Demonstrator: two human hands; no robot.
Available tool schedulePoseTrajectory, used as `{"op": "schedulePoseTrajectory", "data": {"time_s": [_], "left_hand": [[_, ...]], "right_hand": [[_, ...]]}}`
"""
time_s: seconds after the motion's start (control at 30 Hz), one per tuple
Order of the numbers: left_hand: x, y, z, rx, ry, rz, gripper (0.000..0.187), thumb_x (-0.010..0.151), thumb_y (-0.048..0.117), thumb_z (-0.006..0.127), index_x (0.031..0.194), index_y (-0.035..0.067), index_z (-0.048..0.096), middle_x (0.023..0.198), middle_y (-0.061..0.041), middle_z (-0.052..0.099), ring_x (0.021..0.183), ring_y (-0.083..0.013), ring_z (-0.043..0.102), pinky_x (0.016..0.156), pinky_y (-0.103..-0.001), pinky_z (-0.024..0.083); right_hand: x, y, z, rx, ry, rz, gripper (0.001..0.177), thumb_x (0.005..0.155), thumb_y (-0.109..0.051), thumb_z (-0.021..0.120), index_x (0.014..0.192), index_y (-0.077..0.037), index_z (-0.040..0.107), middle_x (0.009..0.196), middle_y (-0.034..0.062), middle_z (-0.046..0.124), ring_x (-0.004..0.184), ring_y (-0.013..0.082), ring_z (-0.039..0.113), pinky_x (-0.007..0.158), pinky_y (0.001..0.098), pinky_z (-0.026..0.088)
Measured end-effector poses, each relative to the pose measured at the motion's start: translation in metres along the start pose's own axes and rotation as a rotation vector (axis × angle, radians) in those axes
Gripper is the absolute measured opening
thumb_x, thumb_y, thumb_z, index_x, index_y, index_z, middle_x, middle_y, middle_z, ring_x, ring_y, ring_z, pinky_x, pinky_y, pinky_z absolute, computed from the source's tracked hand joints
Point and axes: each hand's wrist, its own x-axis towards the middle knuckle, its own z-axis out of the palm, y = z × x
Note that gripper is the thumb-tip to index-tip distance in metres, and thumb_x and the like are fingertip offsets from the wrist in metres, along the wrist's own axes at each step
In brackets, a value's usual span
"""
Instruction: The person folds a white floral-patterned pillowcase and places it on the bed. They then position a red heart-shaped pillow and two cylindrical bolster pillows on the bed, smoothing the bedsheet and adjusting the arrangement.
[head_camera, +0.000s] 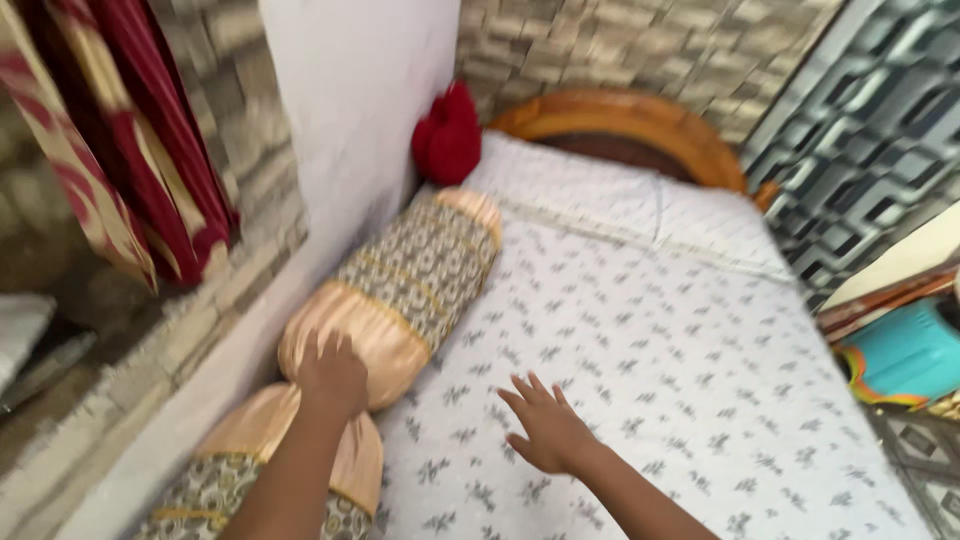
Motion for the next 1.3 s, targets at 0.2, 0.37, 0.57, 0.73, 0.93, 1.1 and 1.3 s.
{"op": "schedulePoseTrajectory", "data": {"time_s": [0.2, 0.37, 0.57, 0.73, 0.93, 1.1, 1.3], "left_hand": [[-0.116, -0.077, -0.106, -0.661, 0.039, 0.052, 0.041, 0.093, 0.026, 0.056, 0.133, 0.021, 0.061, 0.165, -0.005, 0.032, 0.158, -0.0239, 0.017, 0.129, -0.053, 0.002], [-0.181, -0.096, -0.164, -0.579, 0.21, -0.012, 0.034, 0.093, 0.019, 0.055, 0.126, 0.022, 0.065, 0.162, -0.003, 0.036, 0.156, -0.0217, 0.022, 0.129, -0.053, 0.003], [-0.247, -0.072, -0.231, -0.517, 0.579, -0.043, 0.037, 0.089, 0.019, 0.057, 0.124, 0.021, 0.066, 0.155, -0.005, 0.044, 0.151, -0.0229, 0.029, 0.126, -0.056, 0.007], [-0.329, -0.041, -0.303, -0.507, 0.644, -0.075, 0.041, 0.086, 0.024, 0.06, 0.126, 0.019, 0.065, 0.154, -0.006, 0.045, 0.15, -0.0237, 0.031, 0.125, -0.055, 0.009], [-0.436, -0.008, -0.389, -0.502, 0.592, -0.069, 0.041, 0.086, 0.02, 0.058, 0.126, 0.015, 0.065, 0.153, -0.008, 0.045, 0.152, -0.0251, 0.028, 0.126, -0.056, 0.006], [-0.488, 0.013, -0.424, -0.525, 0.677, -0.021, 0.04, 0.084, 0.019, 0.058, 0.123, 0.014, 0.067, 0.156, -0.009, 0.044, 0.153, -0.0244, 0.027, 0.128, -0.052, 0.007], [-0.512, 0.031, -0.443, -0.548, 0.775, 0.032, 0.045, 0.083, 0.018, 0.057, 0.127, 0.012, 0.066, 0.158, -0.009, 0.042, 0.152, -0.0233, 0.027, 0.125, -0.053, 0.006]], "right_hand": [[-0.118, 0.014, -0.072, -0.079, 0.032, 0.187, 0.075, 0.102, -0.038, 0.056, 0.163, -0.017, 0.017, 0.172, 0.0095, 0.008, 0.16, 0.0311, 0.001, 0.129, 0.0518, 0.011], [-0.206, 0.015, -0.105, -0.142, 0.094, 0.227, 0.077, 0.103, -0.038, 0.055, 0.163, -0.017, 0.013, 0.173, 0.0083, 0.006, 0.16, 0.0285, 0.0, 0.13, 0.0515, 0.01], [-0.298, 0.018, -0.122, -0.205, 0.178, 0.176, 0.075, 0.102, -0.039, 0.054, 0.163, -0.017, 0.015, 0.172, 0.0082, 0.006, 0.16, 0.028, 0.001, 0.129, 0.0522, 0.011], [-0.366, 0.029, -0.124, -0.229, 0.239, 0.052, 0.075, 0.102, -0.042, 0.052, 0.162, -0.016, 0.017, 0.172, 0.0089, 0.008, 0.159, 0.0281, 0.004, 0.128, 0.0527, 0.013], [-0.444, 0.034, -0.138, -0.265, 0.311, -0.073, 0.076, 0.101, -0.049, 0.049, 0.162, -0.015, 0.017, 0.171, 0.0101, 0.01, 0.158, 0.0291, 0.006, 0.126, 0.0543, 0.013], [-0.494, 0.03, -0.148, -0.297, 0.39, -0.075, 0.077, 0.101, -0.054, 0.048, 0.162, -0.015, 0.019, 0.171, 0.0123, 0.011, 0.158, 0.0298, 0.009, 0.126, 0.0535, 0.015], [-0.559, 0.028, -0.147, -0.3, 0.421, -0.075, 0.073, 0.101, -0.05, 0.047, 0.16, -0.015, 0.021, 0.171, 0.0021, 0.015, 0.158, 0.0287, 0.008, 0.124, 0.0564, 0.015]]}}
